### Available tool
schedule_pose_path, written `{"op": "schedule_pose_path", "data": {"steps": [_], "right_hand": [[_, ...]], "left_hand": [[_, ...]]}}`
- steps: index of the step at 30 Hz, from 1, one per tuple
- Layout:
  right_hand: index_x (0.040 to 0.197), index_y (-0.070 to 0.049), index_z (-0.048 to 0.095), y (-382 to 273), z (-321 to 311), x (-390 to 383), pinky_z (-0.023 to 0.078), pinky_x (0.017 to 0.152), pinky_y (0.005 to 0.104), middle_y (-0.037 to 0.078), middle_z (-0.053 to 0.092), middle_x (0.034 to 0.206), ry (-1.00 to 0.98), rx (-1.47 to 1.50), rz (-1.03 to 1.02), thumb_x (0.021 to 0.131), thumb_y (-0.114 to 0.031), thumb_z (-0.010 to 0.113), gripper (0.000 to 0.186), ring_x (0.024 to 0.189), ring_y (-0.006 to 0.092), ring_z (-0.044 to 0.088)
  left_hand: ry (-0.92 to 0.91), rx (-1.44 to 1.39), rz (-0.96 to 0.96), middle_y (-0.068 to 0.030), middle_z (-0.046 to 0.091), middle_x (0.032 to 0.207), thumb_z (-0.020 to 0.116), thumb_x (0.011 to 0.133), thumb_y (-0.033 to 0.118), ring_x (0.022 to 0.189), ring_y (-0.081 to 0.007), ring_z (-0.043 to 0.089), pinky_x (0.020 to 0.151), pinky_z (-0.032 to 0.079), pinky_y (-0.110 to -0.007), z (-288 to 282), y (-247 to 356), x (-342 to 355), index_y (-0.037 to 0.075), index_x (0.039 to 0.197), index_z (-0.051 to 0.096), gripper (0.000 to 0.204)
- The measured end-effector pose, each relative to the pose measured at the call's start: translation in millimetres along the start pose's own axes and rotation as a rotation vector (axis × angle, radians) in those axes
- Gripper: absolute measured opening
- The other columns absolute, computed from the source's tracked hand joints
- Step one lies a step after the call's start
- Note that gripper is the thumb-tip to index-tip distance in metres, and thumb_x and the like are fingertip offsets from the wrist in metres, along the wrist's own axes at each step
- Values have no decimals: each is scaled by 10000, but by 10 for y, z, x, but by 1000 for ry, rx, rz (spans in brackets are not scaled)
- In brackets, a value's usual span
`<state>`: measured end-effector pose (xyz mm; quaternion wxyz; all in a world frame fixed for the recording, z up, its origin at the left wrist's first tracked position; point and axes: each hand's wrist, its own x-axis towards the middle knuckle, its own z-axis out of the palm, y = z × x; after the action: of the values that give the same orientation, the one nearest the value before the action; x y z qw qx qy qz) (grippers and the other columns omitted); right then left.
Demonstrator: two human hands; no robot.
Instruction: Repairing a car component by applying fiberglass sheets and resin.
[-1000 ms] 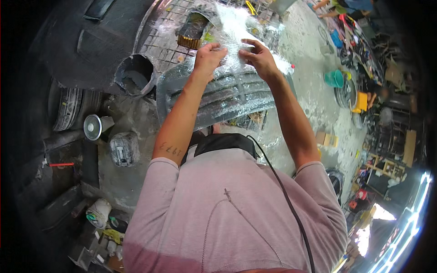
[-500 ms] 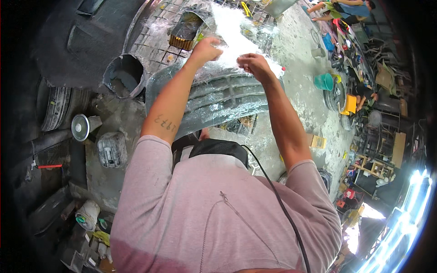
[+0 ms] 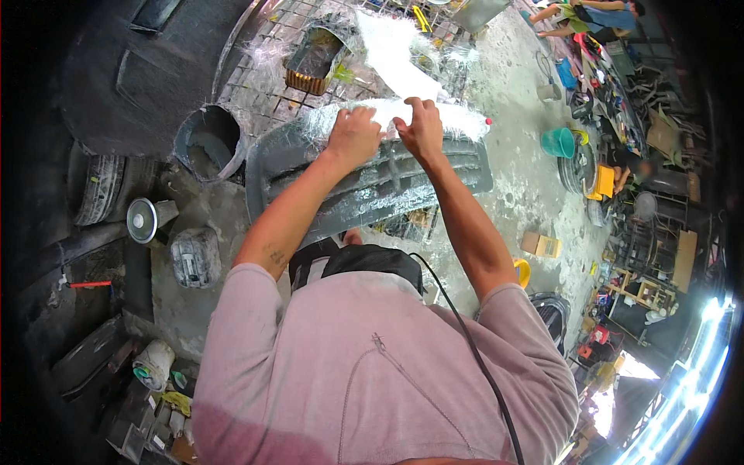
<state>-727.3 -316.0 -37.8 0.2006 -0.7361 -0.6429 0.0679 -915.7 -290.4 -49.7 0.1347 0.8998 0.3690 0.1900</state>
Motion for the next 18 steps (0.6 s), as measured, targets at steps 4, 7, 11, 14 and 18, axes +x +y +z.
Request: {"op": "schedule_pose_path", "data": {"steps": [4,7,11,14,18], "right_hand": [[995,-150,702,-78,-68,-50,471,814,457,84,667,982,-257,-107,-179,825,-176,687,173,972,301,617],[972,-98,707,-52,-262,-129,512,781,418,129,695,965,81,107,-198,807,-95,680,168,882,344,653],[985,-33,688,338,-707,-620,507,797,378,160,680,931,278,241,-38,819,-40,662,168,871,323,653],[990,-20,691,750,-812,-1360,505,812,369,146,687,925,243,219,131,847,-68,666,153,877,289,657],[1030,-19,693,1188,-794,-2521,513,795,369,147,689,947,182,248,392,891,-95,639,168,861,272,657]], "left_hand": [[-180,-153,-157,-79,646,1151,643,894,392,1152,-257,566,970,376,-510,-152,96,-89,97,1000,723,323],[-159,-294,-229,-95,683,1094,654,887,421,1077,-261,626,945,422,-498,-208,8,48,69,959,733,367],[226,-661,-604,-161,719,942,693,860,401,839,-285,693,762,532,-374,-122,-247,470,22,958,730,393],[363,-987,-901,-132,675,735,776,804,353,701,-242,660,669,525,-350,115,-375,1013,-33,885,652,414],[298,-1378,-1208,-83,639,754,767,830,265,666,-181,611,603,487,-313,327,-403,1556,12,875,590,311]]}}
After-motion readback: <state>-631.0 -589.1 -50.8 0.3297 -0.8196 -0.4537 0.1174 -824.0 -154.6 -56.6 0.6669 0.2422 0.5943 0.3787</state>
